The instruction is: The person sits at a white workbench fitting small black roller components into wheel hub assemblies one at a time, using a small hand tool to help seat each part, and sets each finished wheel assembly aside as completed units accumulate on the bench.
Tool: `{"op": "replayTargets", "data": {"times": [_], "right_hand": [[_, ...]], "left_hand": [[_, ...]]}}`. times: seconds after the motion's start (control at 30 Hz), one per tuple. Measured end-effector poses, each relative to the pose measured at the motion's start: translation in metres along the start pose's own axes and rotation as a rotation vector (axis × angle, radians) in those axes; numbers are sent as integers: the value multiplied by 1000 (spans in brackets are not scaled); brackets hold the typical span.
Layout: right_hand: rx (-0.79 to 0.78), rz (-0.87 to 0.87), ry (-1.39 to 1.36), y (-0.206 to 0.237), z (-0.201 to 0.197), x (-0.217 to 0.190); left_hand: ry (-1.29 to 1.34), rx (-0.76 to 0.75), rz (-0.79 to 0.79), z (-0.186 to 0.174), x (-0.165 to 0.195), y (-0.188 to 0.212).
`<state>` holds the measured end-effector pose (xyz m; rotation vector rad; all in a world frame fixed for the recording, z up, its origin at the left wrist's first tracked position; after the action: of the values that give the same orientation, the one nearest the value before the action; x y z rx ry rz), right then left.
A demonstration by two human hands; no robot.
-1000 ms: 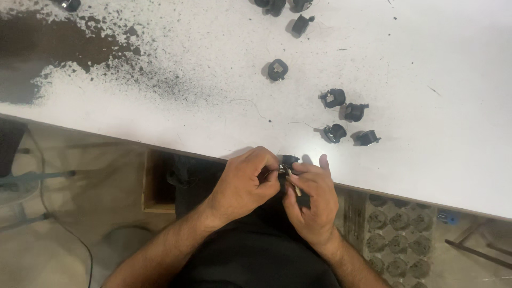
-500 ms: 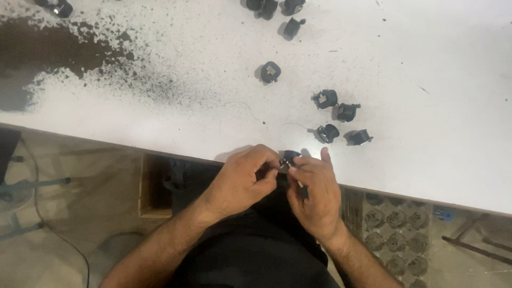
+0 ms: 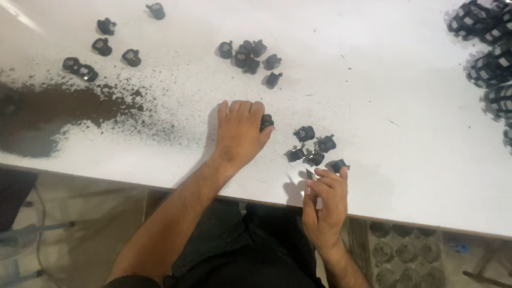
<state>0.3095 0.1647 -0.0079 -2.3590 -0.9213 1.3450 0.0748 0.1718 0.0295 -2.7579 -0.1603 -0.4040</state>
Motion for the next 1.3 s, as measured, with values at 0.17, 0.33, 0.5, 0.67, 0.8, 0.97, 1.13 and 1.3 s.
{"op": "replayTargets", "data": {"times": [0.17,0.33,0.5,0.67,0.8,0.97,1.13,1.3], "right_hand": [[-90,-15,93,-1,-7,-1],[-201,-42,121,3,-1,-15],[-313,-97,167,6,14,-35],[-328,-77,173,1,25,-40],[-296,-39,168,0,29,-39],[-318,-64,173,-3,30,-35],[-287,-61,165,0,34,-33],[-295,-34,191,8,36,-29]], "left_hand": [[221,45,261,11,11,54],[358,139,239,4,16,112],[354,51,280,-5,14,136],[323,45,352,-15,7,134],[254,60,368,-14,11,133],[220,113,375,-10,11,138],[65,211,444,-6,14,147],[93,177,319,4,13,154]]}}
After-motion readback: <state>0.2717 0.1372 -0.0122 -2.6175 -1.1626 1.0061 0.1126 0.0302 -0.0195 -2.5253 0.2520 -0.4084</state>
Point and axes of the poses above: each hand's wrist, its own y-axis away from the middle knuckle, its own z-axis out of the palm, x = y × z, the point moved 2 cm from there along -y, towards the middle knuckle, and after that the axes turned 9 degrees about z, right-handed, at the moved point
